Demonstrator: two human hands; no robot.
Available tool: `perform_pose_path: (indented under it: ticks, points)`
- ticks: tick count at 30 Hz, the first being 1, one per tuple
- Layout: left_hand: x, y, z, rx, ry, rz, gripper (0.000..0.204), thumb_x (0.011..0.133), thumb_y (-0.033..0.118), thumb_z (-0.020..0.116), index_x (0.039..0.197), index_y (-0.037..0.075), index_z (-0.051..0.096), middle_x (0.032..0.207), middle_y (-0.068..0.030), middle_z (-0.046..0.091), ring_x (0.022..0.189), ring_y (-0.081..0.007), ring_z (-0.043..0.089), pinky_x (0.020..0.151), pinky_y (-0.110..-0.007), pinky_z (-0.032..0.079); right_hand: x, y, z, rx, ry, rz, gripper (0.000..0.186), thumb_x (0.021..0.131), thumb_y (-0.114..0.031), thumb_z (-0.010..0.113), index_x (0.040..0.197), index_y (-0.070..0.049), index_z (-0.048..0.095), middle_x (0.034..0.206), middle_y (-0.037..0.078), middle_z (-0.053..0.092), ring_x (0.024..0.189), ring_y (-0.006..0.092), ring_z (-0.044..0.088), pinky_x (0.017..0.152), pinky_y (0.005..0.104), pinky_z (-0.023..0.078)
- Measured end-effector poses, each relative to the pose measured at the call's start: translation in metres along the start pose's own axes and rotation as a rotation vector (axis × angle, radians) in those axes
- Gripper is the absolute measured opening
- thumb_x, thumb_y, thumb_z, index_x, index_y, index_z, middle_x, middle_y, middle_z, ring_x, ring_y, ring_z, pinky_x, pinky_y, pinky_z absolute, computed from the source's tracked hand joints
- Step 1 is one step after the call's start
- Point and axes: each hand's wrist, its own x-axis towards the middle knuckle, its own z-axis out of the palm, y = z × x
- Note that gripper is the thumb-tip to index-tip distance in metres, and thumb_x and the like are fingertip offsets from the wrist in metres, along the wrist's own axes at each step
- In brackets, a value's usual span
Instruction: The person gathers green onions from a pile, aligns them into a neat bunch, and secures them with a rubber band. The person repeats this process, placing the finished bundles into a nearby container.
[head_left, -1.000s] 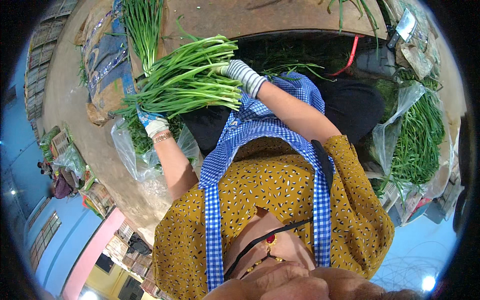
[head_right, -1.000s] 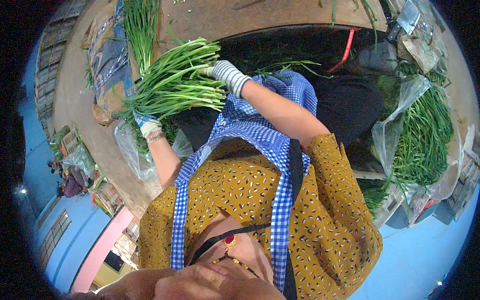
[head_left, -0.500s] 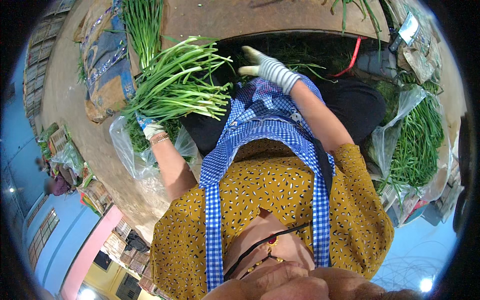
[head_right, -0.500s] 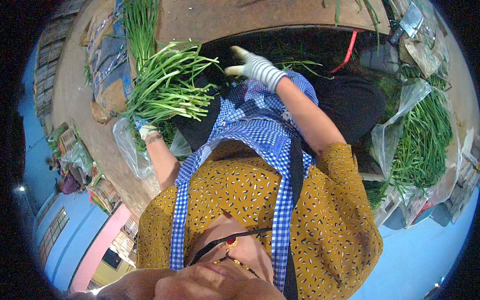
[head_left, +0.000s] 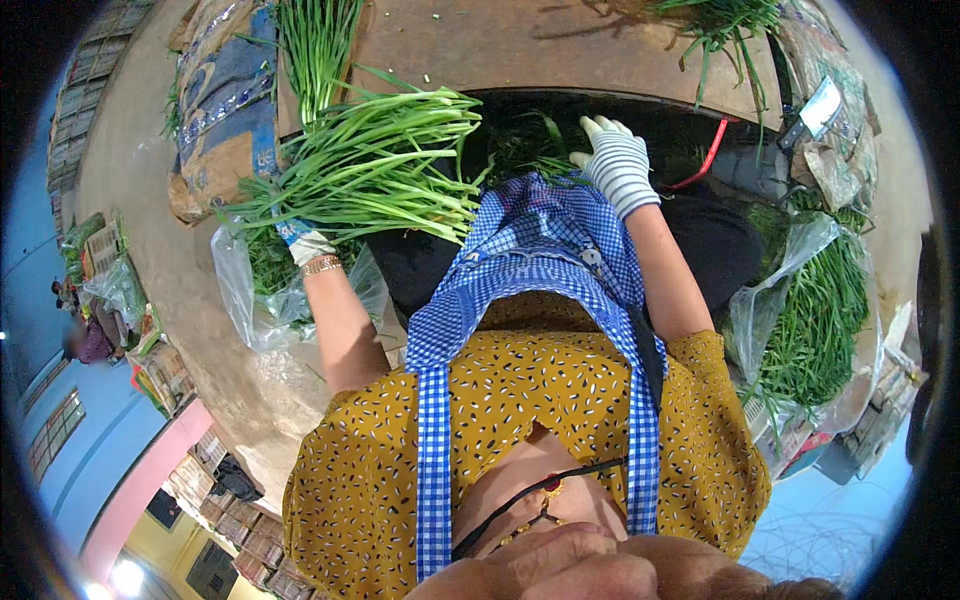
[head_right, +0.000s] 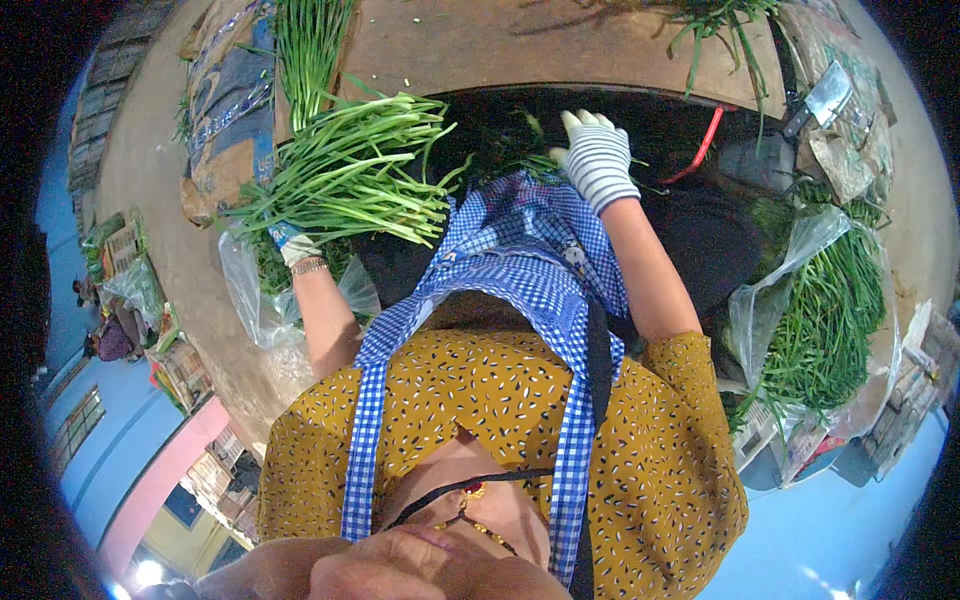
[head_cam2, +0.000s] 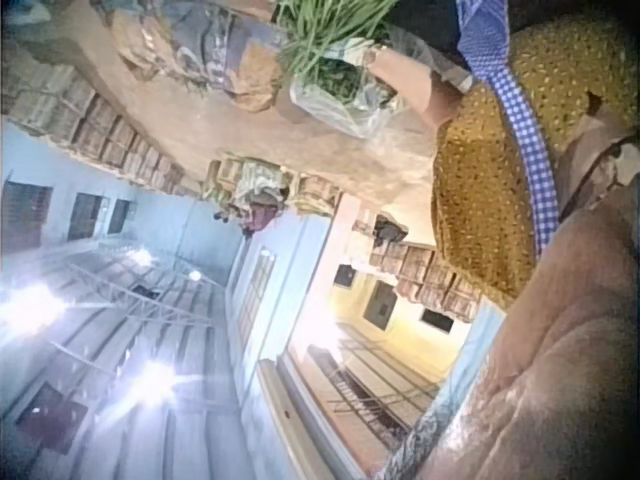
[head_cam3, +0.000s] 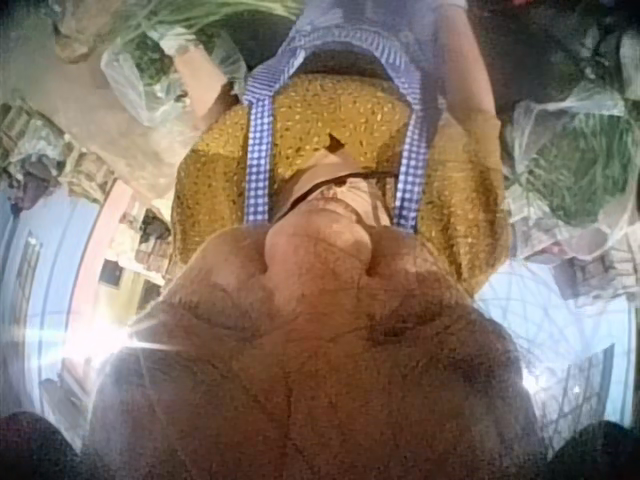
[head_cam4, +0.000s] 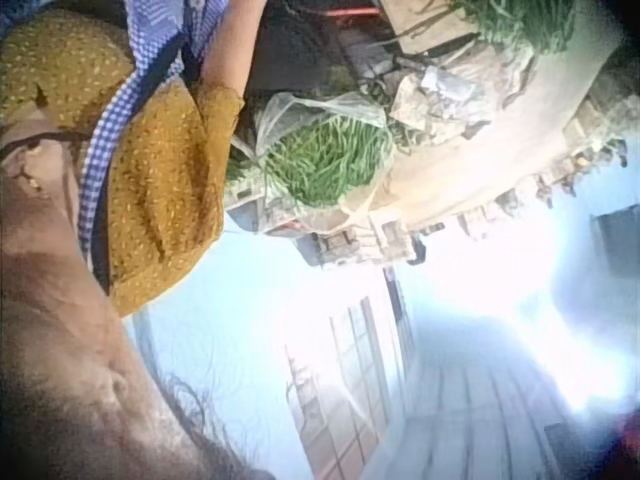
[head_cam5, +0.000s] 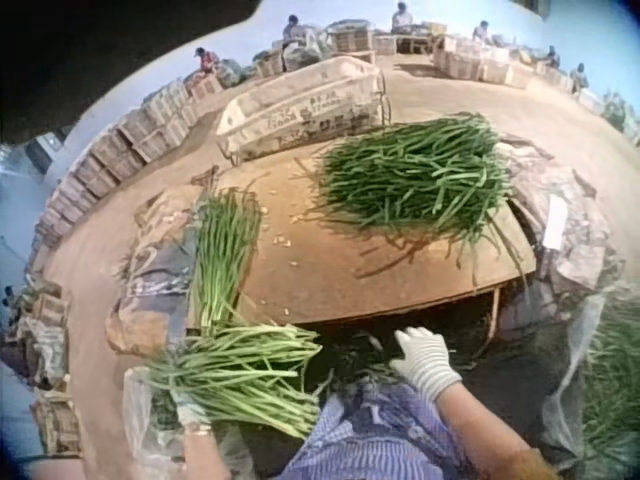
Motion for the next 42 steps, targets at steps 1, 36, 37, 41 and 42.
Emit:
perform_pose_path:
  ticks: [1,36,37,41,42]
  points:
    - [0.003,0.001,-0.005,0.094,0.025,0.042,0.042,0.092,0.034,0.035,0.119,0.004,0.047,0.118,-0.0123,0.052,0.104,-0.0286,0.050,0.091,-0.042,0.039,0.006,-0.011,-0.018,0.139,-0.021,-0.019,0.051,0.073,-0.038,0.061,0.116,-0.010,0.053,0.108,0.014,0.058,0.099,0.0300,0.055,0.084,0.0373,0.043]
    - [0.007,0.017,0.052,-0.005,0.117,-0.100,0.039,0.080,0.019,0.057,0.115,0.001,0.049,0.105,-0.0148,0.057,0.093,-0.0278,0.056,0.083,-0.042,0.046,0.025,-0.087,-0.029,1.347,-0.345,0.277,0.022,0.075,-0.012,0.065,0.094,-0.001,0.062,0.077,0.003,0.064,0.069,0.0082,0.056,0.063,0.0228,0.045]
    - [0.003,0.019,0.063,0.064,0.181,-0.059,0.038,0.079,0.018,0.059,0.112,0.002,0.051,0.104,-0.0145,0.058,0.092,-0.0279,0.056,0.083,-0.042,0.047,0.025,-0.086,-0.025,1.239,-0.303,0.233,0.025,0.074,-0.017,0.066,0.094,-0.002,0.063,0.077,0.005,0.065,0.068,0.0096,0.057,0.062,0.0237,0.046]
    - [0.004,0.018,0.070,0.007,0.121,-0.084,0.032,0.079,0.017,0.058,0.106,0.001,0.054,0.106,-0.0143,0.058,0.092,-0.0277,0.056,0.083,-0.042,0.046,0.022,-0.074,-0.031,0.805,-0.126,0.122,0.030,0.073,-0.034,0.062,0.090,-0.009,0.065,0.085,0.013,0.064,0.076,0.0260,0.062,0.070,0.0327,0.048]
    - [0.006,0.016,0.067,0.006,0.129,-0.075,0.032,0.080,0.017,0.057,0.106,0.000,0.054,0.106,-0.0144,0.058,0.092,-0.0280,0.056,0.083,-0.042,0.046,0.022,-0.065,-0.031,0.821,-0.205,0.172,0.030,0.074,-0.034,0.061,0.092,-0.011,0.065,0.085,0.012,0.064,0.076,0.0249,0.062,0.069,0.0320,0.048]
